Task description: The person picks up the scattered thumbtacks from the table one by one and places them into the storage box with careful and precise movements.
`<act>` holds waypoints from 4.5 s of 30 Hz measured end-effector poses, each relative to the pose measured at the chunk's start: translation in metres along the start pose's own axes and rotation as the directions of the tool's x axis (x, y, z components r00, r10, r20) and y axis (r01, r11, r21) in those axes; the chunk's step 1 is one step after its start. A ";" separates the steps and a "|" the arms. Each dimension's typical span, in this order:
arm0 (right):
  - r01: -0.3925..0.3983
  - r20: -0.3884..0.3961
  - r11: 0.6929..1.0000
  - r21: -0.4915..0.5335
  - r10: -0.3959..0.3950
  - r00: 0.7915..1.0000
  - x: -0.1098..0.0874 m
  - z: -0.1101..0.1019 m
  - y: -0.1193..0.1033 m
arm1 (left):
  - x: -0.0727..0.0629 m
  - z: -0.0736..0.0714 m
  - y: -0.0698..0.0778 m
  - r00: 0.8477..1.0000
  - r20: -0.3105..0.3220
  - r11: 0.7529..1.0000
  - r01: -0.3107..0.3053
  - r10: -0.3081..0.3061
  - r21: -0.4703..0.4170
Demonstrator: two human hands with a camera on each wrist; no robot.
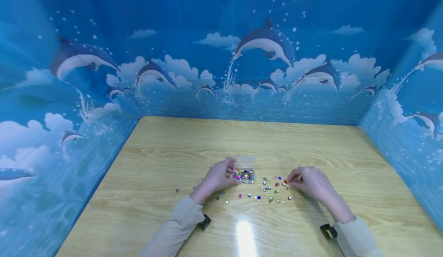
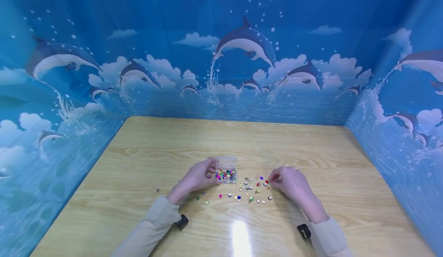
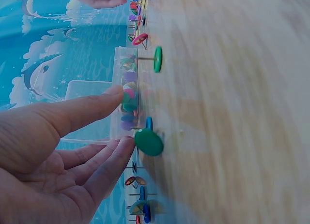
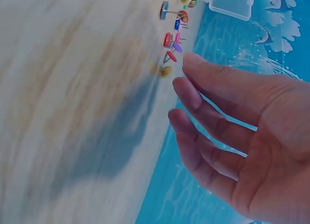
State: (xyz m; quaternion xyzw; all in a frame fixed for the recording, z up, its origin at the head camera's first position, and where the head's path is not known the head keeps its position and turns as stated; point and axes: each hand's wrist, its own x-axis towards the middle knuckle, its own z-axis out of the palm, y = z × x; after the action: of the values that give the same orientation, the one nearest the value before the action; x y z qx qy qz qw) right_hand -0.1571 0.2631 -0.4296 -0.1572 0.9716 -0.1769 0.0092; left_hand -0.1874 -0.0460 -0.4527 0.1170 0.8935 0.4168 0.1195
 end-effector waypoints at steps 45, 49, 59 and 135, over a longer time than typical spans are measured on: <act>-0.077 0.013 0.996 0.046 0.076 0.997 0.026 -0.001 -0.035 | 0.001 0.001 0.000 1.000 -0.006 1.000 -0.004 0.004 0.027; -0.001 -0.044 0.995 0.102 0.005 0.999 0.037 0.005 -0.056 | 0.002 0.001 -0.001 1.000 -0.002 1.000 -0.002 0.002 0.029; 0.052 -0.111 0.987 0.154 -0.035 0.993 0.056 0.026 -0.086 | 0.002 -0.001 0.000 1.000 0.003 1.000 0.004 -0.004 0.006; 0.135 -0.136 0.989 0.067 -0.125 0.983 0.050 0.020 -0.073 | 0.001 0.000 0.001 1.000 -0.006 1.000 -0.002 0.002 0.024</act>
State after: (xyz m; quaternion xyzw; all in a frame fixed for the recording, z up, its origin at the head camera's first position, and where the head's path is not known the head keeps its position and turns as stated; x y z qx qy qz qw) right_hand -0.1810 0.1760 -0.4211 -0.2077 0.9503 -0.2240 -0.0604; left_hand -0.1883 -0.0452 -0.4516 0.1179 0.8987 0.4064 0.1149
